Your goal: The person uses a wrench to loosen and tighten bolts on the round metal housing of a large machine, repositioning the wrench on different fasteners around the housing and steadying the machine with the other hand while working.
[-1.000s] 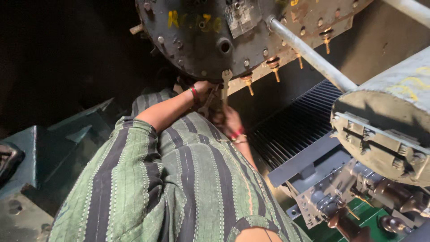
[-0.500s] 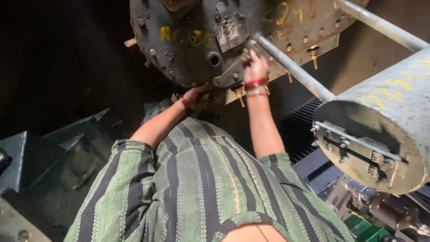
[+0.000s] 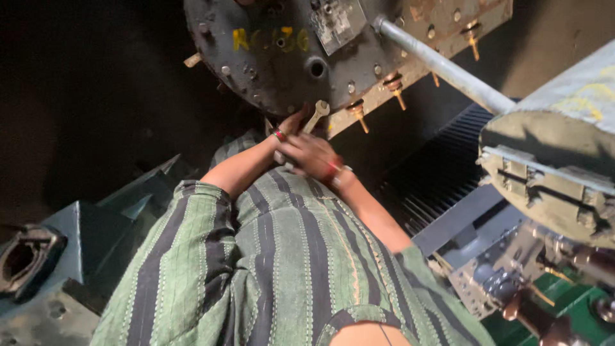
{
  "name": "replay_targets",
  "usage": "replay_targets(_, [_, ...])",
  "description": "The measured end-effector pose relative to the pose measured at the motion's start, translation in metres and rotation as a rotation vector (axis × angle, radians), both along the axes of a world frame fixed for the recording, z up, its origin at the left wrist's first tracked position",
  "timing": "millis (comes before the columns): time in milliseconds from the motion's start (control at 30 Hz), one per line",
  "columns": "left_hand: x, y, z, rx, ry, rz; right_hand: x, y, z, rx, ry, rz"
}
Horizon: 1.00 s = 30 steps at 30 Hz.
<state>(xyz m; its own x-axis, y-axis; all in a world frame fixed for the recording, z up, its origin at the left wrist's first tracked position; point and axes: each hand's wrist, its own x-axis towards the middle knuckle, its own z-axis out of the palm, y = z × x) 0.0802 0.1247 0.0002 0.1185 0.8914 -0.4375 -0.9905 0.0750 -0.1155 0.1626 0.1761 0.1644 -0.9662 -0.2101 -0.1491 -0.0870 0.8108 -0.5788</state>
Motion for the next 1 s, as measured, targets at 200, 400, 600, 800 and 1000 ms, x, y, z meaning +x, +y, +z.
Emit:
replay_targets(200, [0.011, 0.002, -0.016, -0.081, 0.196, -0.026, 0.130, 0.009, -0.037, -0.329, 0.229, -0.631])
replay_targets(400, [0.010, 0.004, -0.009, -0.076, 0.259, -0.052, 0.161, -0.012, -0.118, -1.651, 0.138, -1.567])
replay_targets(600, [-0.001, 0.006, 0.017, -0.141, 0.272, -0.035, 0.135, 0.066, -0.085, -1.947, 0.375, -1.801])
replay_targets(800, [-0.007, 0.004, 0.024, -0.112, 0.233, -0.082, -0.016, 0.157, -0.043, -1.614, 0.166, -1.591])
replay_targets(1000, [-0.011, 0.004, 0.030, -0.054, 0.117, -0.134, -0.155, 0.082, -0.031, -0.756, 0.259, -1.124])
